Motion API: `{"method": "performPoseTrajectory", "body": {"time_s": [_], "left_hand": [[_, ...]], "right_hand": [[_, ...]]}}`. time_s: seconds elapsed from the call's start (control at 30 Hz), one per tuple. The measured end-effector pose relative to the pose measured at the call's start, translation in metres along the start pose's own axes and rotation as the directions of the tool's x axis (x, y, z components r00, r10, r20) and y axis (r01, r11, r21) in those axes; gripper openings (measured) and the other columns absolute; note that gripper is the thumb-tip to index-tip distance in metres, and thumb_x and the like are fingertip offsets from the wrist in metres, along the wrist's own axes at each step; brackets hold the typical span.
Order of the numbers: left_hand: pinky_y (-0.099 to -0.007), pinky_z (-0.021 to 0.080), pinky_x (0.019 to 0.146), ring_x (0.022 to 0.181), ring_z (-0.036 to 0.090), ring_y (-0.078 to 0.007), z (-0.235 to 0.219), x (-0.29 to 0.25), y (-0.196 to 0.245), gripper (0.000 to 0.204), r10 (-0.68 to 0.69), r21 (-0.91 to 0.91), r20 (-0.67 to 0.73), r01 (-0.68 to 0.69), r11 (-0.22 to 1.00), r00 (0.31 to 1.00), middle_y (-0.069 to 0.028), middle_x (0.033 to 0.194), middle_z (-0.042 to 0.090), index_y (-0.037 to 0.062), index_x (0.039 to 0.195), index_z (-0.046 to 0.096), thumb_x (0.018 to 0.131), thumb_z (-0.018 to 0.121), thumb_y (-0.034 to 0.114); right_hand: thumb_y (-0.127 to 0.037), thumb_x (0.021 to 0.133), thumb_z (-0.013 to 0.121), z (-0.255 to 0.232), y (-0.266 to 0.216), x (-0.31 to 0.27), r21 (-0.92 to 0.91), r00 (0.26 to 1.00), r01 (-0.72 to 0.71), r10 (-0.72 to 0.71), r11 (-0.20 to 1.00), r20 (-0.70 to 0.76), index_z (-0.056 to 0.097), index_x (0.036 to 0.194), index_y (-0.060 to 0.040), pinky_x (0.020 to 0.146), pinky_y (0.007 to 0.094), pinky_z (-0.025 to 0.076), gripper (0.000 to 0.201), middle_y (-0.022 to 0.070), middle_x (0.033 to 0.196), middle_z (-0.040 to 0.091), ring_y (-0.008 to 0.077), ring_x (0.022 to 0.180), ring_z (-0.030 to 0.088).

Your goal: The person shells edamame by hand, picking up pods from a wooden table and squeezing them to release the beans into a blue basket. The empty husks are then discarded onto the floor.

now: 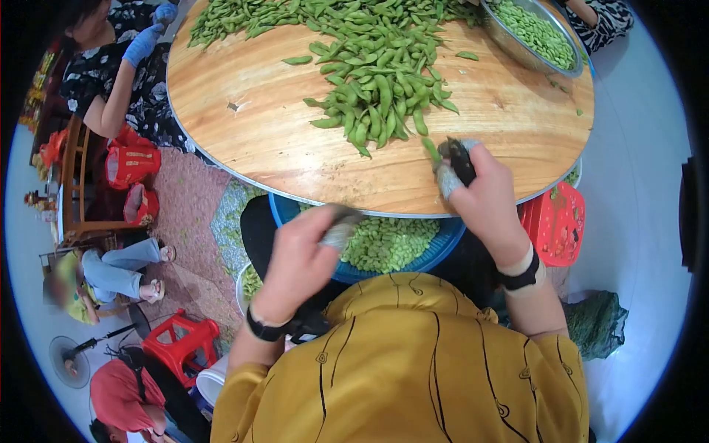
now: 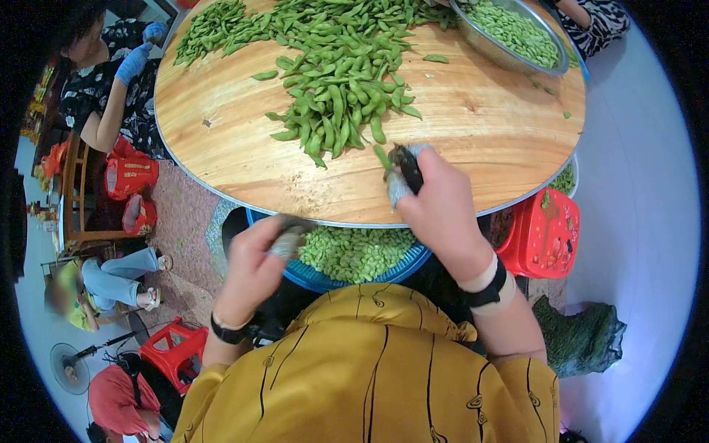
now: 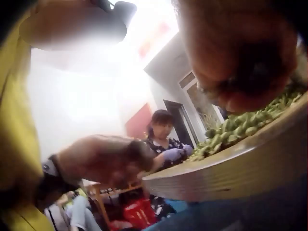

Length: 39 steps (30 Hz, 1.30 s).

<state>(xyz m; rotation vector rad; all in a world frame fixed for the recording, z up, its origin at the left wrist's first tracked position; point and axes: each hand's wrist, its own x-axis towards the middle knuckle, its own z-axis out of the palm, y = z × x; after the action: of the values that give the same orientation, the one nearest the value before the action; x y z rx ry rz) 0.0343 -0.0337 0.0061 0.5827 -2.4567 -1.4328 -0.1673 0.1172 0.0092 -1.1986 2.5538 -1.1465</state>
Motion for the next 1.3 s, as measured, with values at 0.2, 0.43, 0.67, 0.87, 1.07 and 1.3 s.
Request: {"method": "performPoseTrajectory", "body": {"time_s": [0.2, 0.43, 0.67, 0.87, 1.07, 1.3], "left_hand": [[-0.0225, 0.048, 0.059, 0.069, 0.061, -0.0089, 0.050, 0.032, 0.024, 0.024, -0.116, -0.451, 0.262, 0.228, 0.863, 0.958, -0.0032, 0.085, 0.064, -0.0002, 0.108, 0.060, 0.092, 0.044, 0.006], [-0.0218, 0.044, 0.064, 0.070, 0.052, -0.0074, 0.045, 0.026, 0.015, 0.024, -0.216, -0.624, 0.235, 0.317, 0.714, 0.948, -0.0011, 0.086, 0.060, -0.0006, 0.109, 0.057, 0.089, 0.044, -0.002], [-0.0226, 0.045, 0.063, 0.070, 0.053, -0.0073, 0.040, 0.026, 0.022, 0.028, -0.157, -0.467, 0.289, 0.282, 0.838, 0.944, -0.0008, 0.083, 0.059, -0.0009, 0.106, 0.058, 0.084, 0.042, -0.007], [-0.0246, 0.046, 0.061, 0.069, 0.057, -0.0083, 0.043, 0.029, 0.015, 0.022, 0.252, 0.101, 0.090, -0.261, 0.960, 0.963, -0.0027, 0.080, 0.060, -0.0007, 0.100, 0.059, 0.082, 0.046, -0.005], [-0.0241, 0.045, 0.056, 0.062, 0.055, -0.0107, 0.033, 0.022, 0.009, 0.013, -0.197, -0.564, 0.452, 0.449, 0.693, 0.870, -0.0043, 0.081, 0.061, 0.0006, 0.099, 0.060, 0.088, 0.057, 0.006], [-0.0216, 0.042, 0.053, 0.061, 0.051, -0.0056, 0.035, 0.020, 0.013, 0.012, -0.225, -0.524, 0.443, 0.454, 0.721, 0.868, 0.0010, 0.074, 0.057, 0.0016, 0.097, 0.059, 0.088, 0.063, 0.007]], "right_hand": [[-0.007, 0.077, 0.067, -0.005, -0.026, -0.040, 0.293, 0.984, -0.095, 0.046, 0.951, 0.170, 0.060, 0.098, -0.0011, 0.067, 0.0347, 0.050, 0.023, 0.0161, 0.081, 0.065, 0.0273, 0.076, 0.066], [-0.005, 0.080, 0.059, -0.006, -0.010, -0.035, 0.412, 0.894, -0.268, 0.066, 0.871, 0.443, 0.057, 0.105, 0.0008, 0.072, 0.0357, 0.050, 0.026, 0.0203, 0.088, 0.063, 0.0365, 0.082, 0.063], [-0.002, 0.080, 0.054, -0.005, -0.011, -0.035, 0.523, 0.873, -0.281, -0.012, 0.805, 0.487, 0.052, 0.120, -0.0004, 0.076, 0.0368, 0.048, 0.041, 0.0212, 0.097, 0.061, 0.0320, 0.088, 0.062], [0.000, 0.086, 0.047, -0.009, -0.003, -0.030, 0.566, 0.803, -0.426, 0.006, 0.706, 0.596, 0.053, 0.127, -0.0069, 0.044, 0.0182, 0.036, 0.042, -0.0023, 0.075, 0.056, 0.0027, 0.050, 0.044], [-0.008, 0.089, 0.049, -0.015, -0.006, -0.026, 0.514, 0.546, -0.807, 0.035, 0.291, 0.837, 0.057, 0.119, -0.0071, 0.042, 0.0172, 0.033, 0.031, -0.0042, 0.070, 0.053, 0.0012, 0.048, 0.043], [-0.002, 0.085, 0.045, -0.018, -0.015, -0.034, 0.511, 0.597, -0.713, 0.034, 0.479, 0.801, 0.055, 0.123, -0.0072, 0.044, 0.0183, 0.039, 0.040, -0.0022, 0.072, 0.055, 0.0032, 0.050, 0.047]]}}
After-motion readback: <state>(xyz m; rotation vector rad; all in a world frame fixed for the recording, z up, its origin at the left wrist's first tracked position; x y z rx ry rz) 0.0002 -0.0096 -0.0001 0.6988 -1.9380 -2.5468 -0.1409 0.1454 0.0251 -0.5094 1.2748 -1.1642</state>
